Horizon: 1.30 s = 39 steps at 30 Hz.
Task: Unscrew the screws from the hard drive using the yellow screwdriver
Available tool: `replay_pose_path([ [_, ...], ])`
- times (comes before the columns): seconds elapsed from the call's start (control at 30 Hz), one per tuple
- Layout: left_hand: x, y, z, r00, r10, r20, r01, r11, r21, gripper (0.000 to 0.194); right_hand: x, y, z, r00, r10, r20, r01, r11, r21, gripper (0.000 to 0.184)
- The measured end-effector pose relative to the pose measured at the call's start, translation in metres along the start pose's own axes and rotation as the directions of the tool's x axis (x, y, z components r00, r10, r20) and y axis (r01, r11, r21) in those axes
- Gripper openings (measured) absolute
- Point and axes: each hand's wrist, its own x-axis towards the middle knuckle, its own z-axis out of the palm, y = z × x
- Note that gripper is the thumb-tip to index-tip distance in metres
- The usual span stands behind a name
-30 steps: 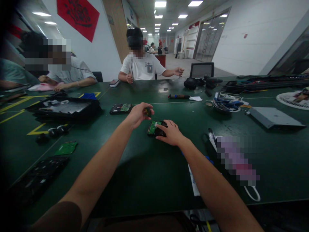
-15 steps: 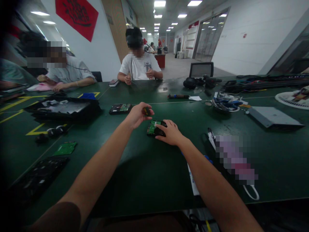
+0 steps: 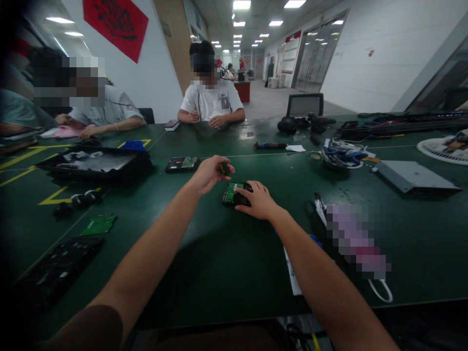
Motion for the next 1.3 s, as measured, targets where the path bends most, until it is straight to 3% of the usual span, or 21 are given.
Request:
replay_pose_path([
  [0.07,0.001,0.0,0.0,1.0,-0.001,-0.011,0.001,1.0,0.007,0.023,0.0,0.0,0.0,1.0,0.001,0.004,-0.001,1.0,0.001,0.075],
  [0.23,-0.001,0.008,-0.007,0.986,0.136,-0.096,-0.097,0.939,0.331,0.023,0.0,0.0,0.0,1.0,0.013,0.021,-0.013,1.0,-0.001,0.075],
  [0.3,-0.004,0.012,-0.009,0.987,0.128,-0.098,-0.081,0.919,0.387,0.025,0.0,0.0,0.0,1.0,0.009,0.017,-0.009,1.0,-0.001,0.074],
  [0.47,-0.01,0.019,-0.01,0.997,-0.074,-0.006,0.074,0.97,0.231,0.026,0.0,0.001,0.001,1.0,0.003,0.006,-0.003,1.0,0.004,0.075],
  [0.67,-0.003,0.011,-0.012,0.978,-0.199,0.057,0.201,0.979,-0.033,0.025,0.0,0.002,0.002,1.0,0.002,-0.008,-0.002,1.0,-0.001,0.075],
  [0.9,-0.002,0.013,-0.015,0.982,-0.189,-0.011,0.189,0.981,0.047,0.028,0.0,0.001,0.002,1.0,0.002,-0.002,-0.002,1.0,-0.002,0.075],
  [1.1,-0.004,0.013,-0.012,0.978,-0.207,0.002,0.207,0.978,-0.021,0.023,0.0,0.001,0.001,1.0,0.008,0.013,-0.008,1.0,0.006,0.075],
  [1.3,-0.001,0.012,-0.015,0.989,-0.142,-0.033,0.146,0.979,0.142,0.028,0.0,0.001,0.001,1.0,0.004,0.004,-0.004,1.0,0.005,0.074],
])
